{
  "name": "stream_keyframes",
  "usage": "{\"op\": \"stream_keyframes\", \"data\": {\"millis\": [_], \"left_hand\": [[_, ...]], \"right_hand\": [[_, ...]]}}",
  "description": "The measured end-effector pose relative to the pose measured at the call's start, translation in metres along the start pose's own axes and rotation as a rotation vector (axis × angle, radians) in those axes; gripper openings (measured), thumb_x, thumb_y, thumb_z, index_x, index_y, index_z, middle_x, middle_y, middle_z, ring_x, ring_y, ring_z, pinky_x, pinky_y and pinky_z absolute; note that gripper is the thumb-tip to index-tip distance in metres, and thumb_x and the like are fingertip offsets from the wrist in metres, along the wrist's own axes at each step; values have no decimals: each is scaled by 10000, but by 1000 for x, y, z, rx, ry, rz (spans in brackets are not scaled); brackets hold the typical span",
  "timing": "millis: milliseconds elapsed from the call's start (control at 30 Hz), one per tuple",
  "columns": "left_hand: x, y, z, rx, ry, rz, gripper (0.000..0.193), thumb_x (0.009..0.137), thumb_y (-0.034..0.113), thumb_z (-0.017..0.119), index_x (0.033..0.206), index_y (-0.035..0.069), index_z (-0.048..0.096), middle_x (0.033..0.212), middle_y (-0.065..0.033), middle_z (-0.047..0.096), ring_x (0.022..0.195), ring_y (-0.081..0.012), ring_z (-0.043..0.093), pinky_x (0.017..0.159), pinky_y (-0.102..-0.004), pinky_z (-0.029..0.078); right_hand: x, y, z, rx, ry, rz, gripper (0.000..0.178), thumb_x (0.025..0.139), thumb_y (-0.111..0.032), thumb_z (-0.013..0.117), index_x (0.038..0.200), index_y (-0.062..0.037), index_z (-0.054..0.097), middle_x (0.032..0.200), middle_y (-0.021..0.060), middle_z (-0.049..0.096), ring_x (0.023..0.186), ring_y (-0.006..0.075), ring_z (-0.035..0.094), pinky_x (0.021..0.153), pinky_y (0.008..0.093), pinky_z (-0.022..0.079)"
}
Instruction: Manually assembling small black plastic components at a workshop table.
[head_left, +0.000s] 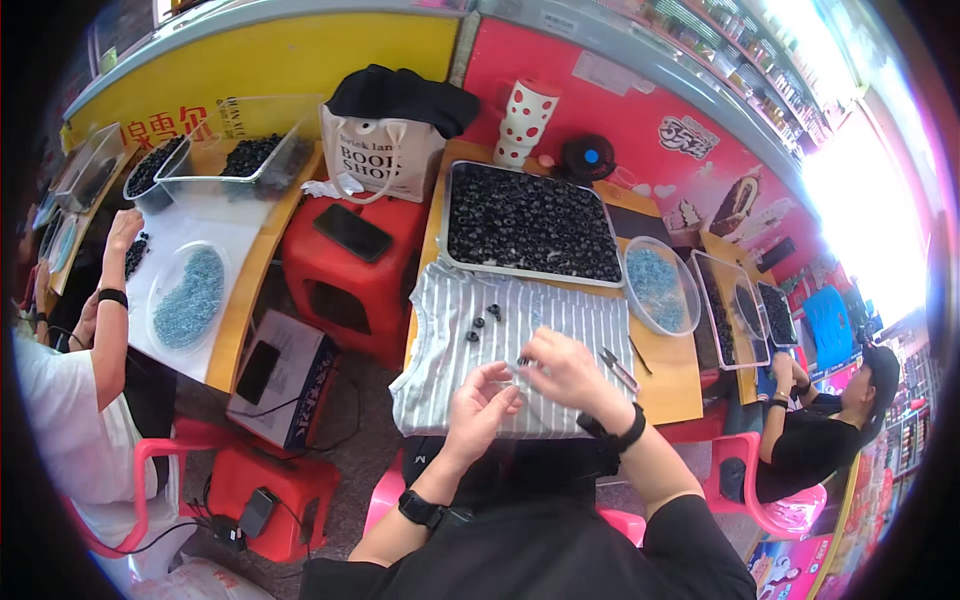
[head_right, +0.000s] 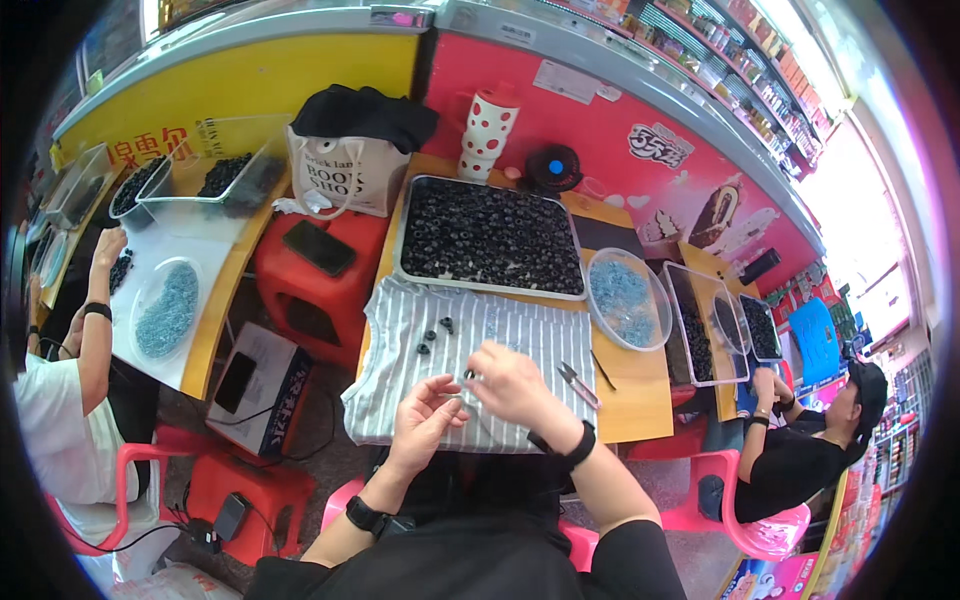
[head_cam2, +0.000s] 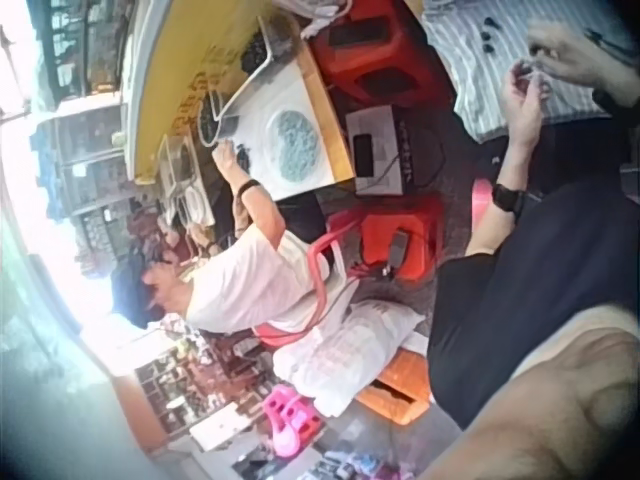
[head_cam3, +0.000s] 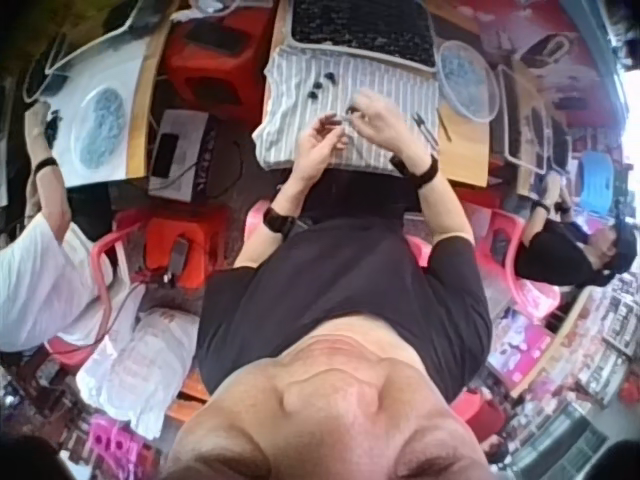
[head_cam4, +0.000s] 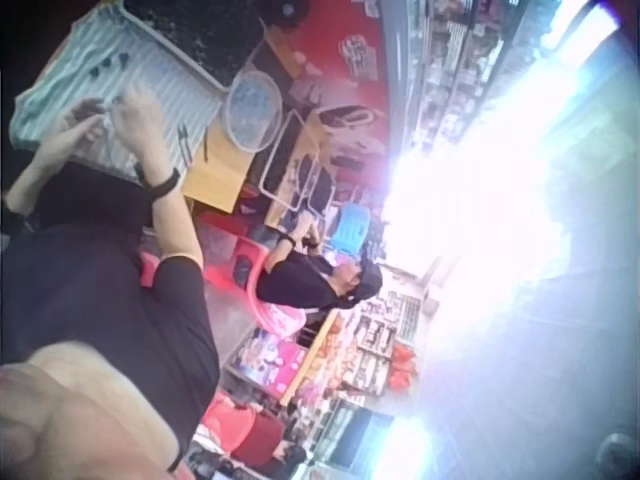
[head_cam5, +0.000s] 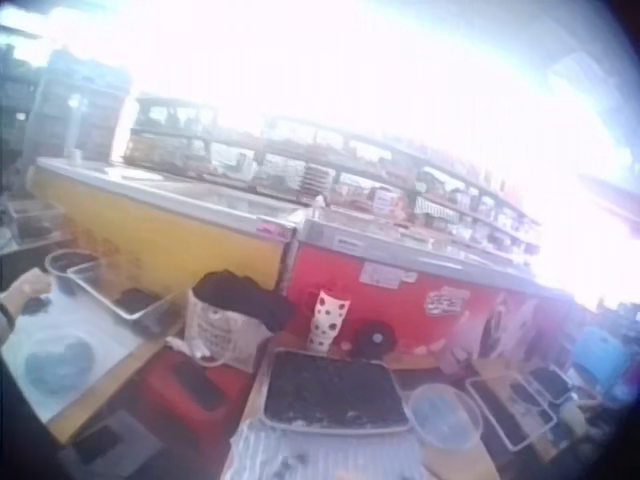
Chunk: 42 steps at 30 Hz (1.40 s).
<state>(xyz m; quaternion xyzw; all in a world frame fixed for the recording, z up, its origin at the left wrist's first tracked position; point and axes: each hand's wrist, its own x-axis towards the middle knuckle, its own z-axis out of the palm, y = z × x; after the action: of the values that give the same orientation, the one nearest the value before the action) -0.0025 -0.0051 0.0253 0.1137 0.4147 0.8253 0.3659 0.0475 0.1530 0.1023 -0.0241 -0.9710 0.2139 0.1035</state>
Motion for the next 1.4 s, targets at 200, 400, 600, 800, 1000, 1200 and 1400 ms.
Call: {"op": "stream_keyframes", "data": {"millis": [200,400,600,800,1000,1200,1400], "left_hand": [[6,-2,-18,-75,-302,-138,197,897,35,645,1084,-24,625,910,-85,681,776,-143,655,672,-243,511],[9,2,-21,-204,-264,-187,206,907,35,613,1097,-41,644,913,-125,686,751,-175,665,650,-258,512],[8,2,-18,-169,-238,-193,211,914,20,598,1108,-49,641,939,-138,688,765,-180,668,656,-260,515],[7,2,-20,-195,-262,-194,208,915,11,593,1107,-50,641,947,-137,686,771,-181,668,663,-265,517],[8,1,-19,-155,-230,-192,202,920,21,590,1105,-44,643,946,-134,685,769,-180,666,667,-258,511],[9,2,-18,-161,-227,-199,206,932,38,583,1113,-44,637,944,-137,682,767,-178,668,658,-250,514],[9,5,-18,-168,-224,-189,207,934,47,587,1116,-39,637,946,-139,681,766,-177,669,661,-245,517]], "right_hand": [[-31,-27,3,22,73,-136,172,722,-54,660,857,-36,554,782,125,520,725,329,583,616,414,482],[-30,-1,-4,343,87,-10,113,785,-36,632,894,-20,607,809,135,570,750,346,605,651,433,487],[-22,82,-10,-25,204,316,159,790,-61,609,937,-82,666,836,135,597,798,353,615,710,441,492],[-17,85,1,-40,49,325,117,752,-64,621,865,-71,650,825,135,588,808,350,612,710,442,486],[-38,67,0,-214,122,257,86,764,-48,633,845,-21,617,815,145,602,758,332,612,666,408,484],[-50,41,-9,514,231,396,148,730,21,695,824,0,583,743,87,561,635,181,566,581,297,442],[-55,35,2,437,254,289,126,765,29,710,806,-20,601,752,4,555,637,52,509,566,223,408]]}}
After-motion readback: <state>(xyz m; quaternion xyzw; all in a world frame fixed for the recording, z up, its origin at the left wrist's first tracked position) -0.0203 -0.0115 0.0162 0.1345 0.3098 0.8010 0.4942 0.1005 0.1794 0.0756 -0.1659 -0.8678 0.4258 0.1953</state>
